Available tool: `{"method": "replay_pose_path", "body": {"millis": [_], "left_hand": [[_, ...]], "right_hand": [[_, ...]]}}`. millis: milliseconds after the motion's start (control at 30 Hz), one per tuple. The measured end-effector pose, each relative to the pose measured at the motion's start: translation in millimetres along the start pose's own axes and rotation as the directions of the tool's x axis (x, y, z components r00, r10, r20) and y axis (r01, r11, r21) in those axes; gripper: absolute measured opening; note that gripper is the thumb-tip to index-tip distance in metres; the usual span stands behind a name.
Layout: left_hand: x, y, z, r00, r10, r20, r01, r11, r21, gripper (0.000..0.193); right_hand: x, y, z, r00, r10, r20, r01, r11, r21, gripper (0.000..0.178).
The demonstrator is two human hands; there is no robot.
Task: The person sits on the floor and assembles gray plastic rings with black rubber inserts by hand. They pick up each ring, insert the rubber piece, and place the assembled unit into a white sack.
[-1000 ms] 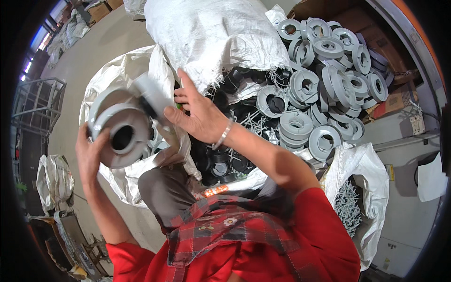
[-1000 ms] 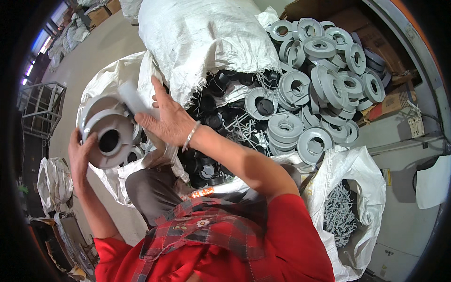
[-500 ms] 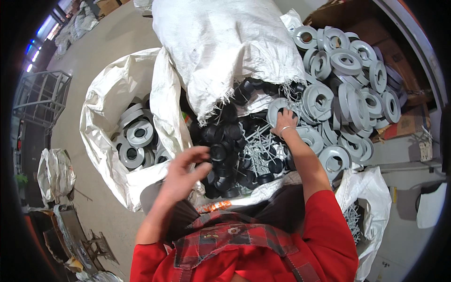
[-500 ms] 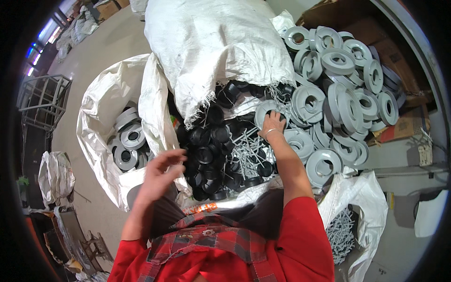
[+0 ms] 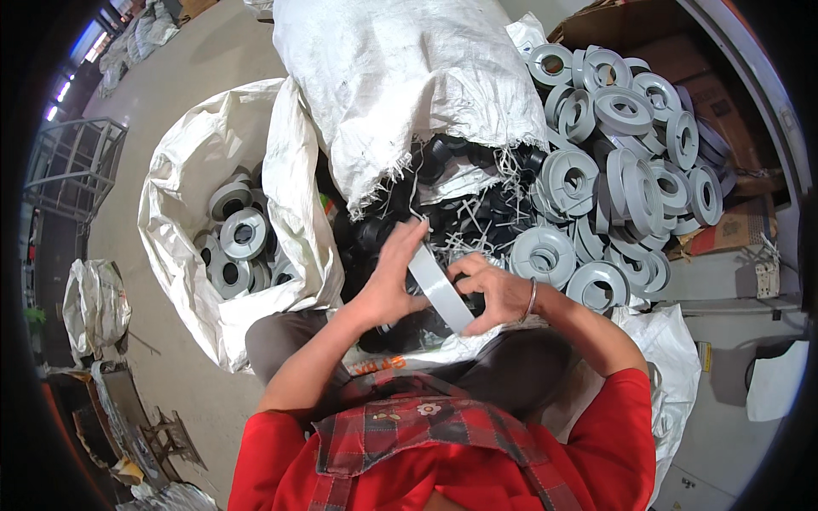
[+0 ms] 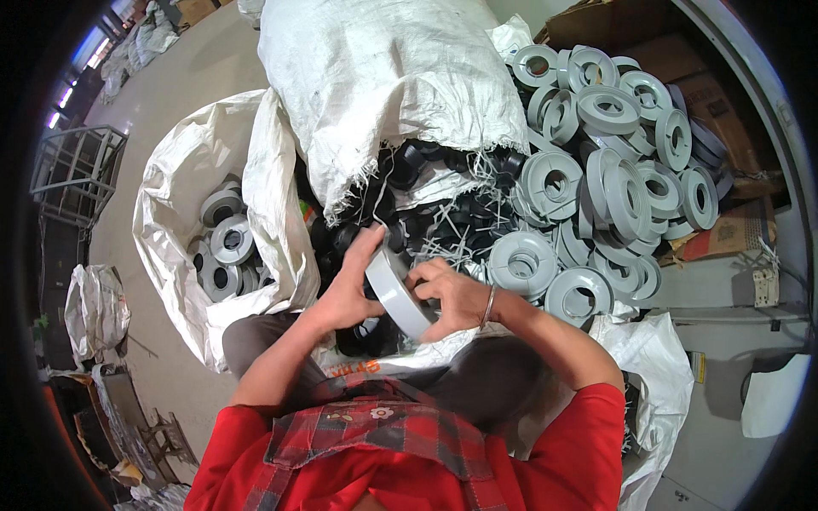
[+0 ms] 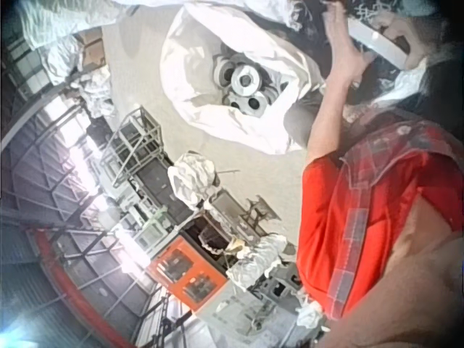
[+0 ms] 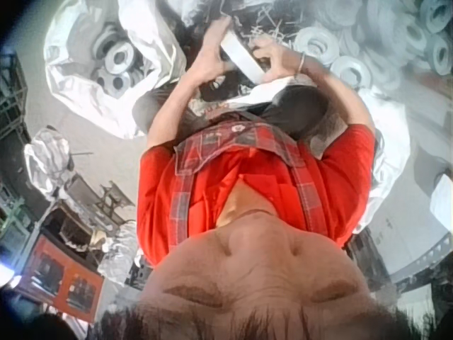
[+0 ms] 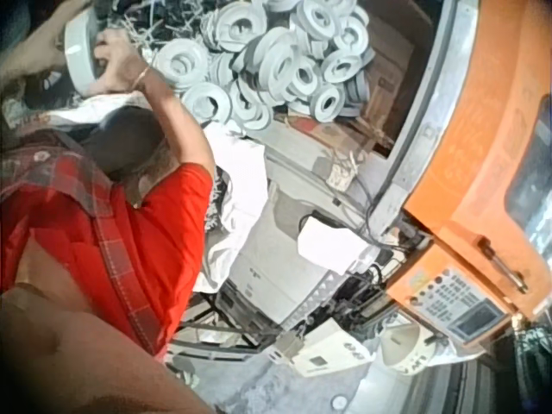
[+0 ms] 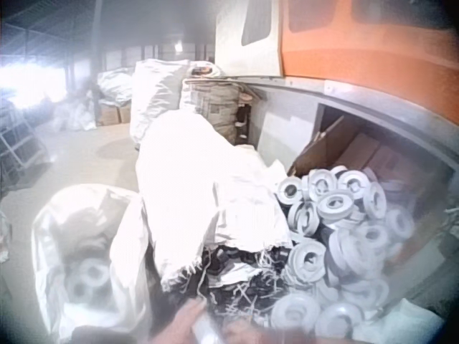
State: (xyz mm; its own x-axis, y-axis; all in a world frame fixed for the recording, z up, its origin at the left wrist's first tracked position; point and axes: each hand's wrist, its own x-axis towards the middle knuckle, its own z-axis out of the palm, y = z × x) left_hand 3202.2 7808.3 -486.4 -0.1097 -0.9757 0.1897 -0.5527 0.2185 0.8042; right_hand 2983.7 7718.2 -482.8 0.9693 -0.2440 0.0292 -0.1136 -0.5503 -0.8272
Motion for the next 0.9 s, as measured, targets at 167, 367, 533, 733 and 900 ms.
{"method": "replay_pose_path", "body": {"millis": [167,367,533,733,900], "left_hand": [[-11,-1,-11,0.857,-0.489,0.159,0.503,0.732,-0.46,0.045],[-45,-17,-24,0.644,-0.702,-0.302,0.581,0.707,-0.404,0.053],[-51,-10,-9,0.626,-0.776,-0.078,0.473,0.458,-0.753,0.035],[-50,18,-2,0.738,-0.61,0.289,0.328,-0.051,-0.943,0.034],[-63,15,-5,0.77,-0.599,0.218,0.323,0.073,-0.943,0.043]], "right_hand": [[-11,4,5,0.968,0.245,0.044,-0.191,0.617,0.764,0.048],[-39,40,-20,0.406,0.396,-0.824,-0.374,0.894,0.245,0.018],[-4,-31,-9,0.523,0.349,-0.778,0.141,0.865,0.482,0.024],[43,-22,49,0.666,0.073,-0.742,-0.189,0.979,-0.073,0.014],[46,-50,39,0.853,0.369,-0.369,-0.412,0.91,-0.045,0.068]]}}
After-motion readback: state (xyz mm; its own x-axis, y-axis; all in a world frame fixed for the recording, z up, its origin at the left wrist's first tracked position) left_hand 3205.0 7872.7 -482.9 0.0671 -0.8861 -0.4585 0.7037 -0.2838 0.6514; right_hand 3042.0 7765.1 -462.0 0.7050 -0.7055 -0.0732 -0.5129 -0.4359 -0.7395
